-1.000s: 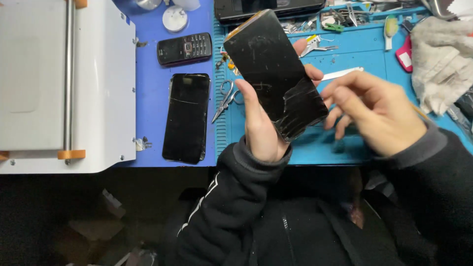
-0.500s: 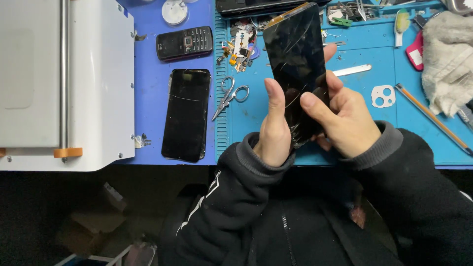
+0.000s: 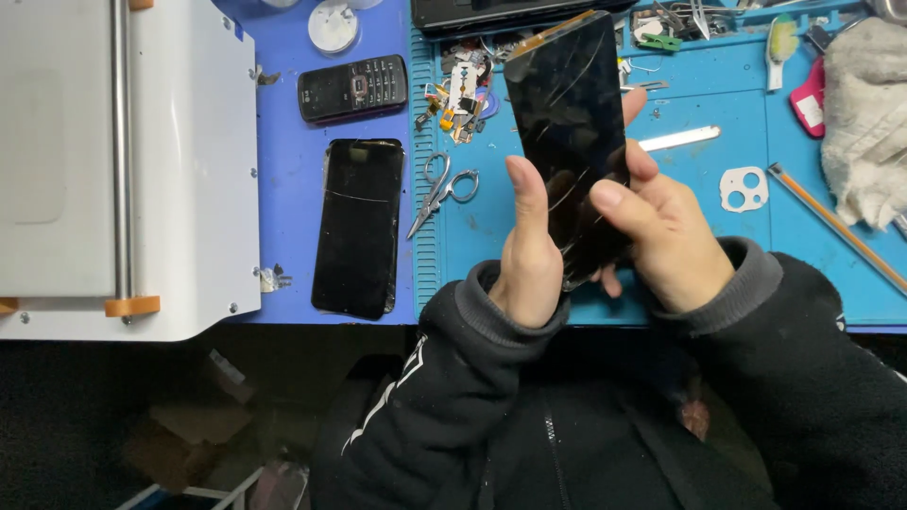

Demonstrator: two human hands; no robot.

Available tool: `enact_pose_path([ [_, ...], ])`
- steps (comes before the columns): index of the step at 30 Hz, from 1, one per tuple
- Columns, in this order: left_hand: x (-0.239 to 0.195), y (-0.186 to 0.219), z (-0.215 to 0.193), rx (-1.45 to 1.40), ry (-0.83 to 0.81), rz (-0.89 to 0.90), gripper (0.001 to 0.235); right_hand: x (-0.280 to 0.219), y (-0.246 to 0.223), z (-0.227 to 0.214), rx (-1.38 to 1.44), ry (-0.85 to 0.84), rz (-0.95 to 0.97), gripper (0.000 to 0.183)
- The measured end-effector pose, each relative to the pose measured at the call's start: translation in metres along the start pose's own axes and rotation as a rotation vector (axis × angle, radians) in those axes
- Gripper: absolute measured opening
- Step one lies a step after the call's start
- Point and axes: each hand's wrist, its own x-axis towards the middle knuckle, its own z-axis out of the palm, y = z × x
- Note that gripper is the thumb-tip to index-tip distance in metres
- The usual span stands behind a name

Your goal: Removing broken glass and cleaning adhesive residue from a smartphone display assembly using a scraper.

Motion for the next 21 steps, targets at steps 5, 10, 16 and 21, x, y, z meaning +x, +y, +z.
enact_pose_path([
  [5,-0.003,-0.022,-0.008,-0.103,-0.054,0.048,0.100,-0.008,-0.022,0.026,-0.236,0.068,-0.085,0.047],
  [10,-0.003,-0.028,-0.013,-0.196,-0.055,0.071,0.100,-0.010,-0.026,0.029,-0.223,0.037,-0.075,0.060],
  [16,-0.002,-0.015,-0.006,-0.193,-0.042,0.040,0.102,-0.006,-0.016,0.018,-0.150,-0.059,-0.091,0.054],
  [21,-0.004,-0.017,-0.004,-0.145,-0.048,0.036,0.102,-0.005,-0.017,0.025,-0.197,0.082,-0.074,0.056],
])
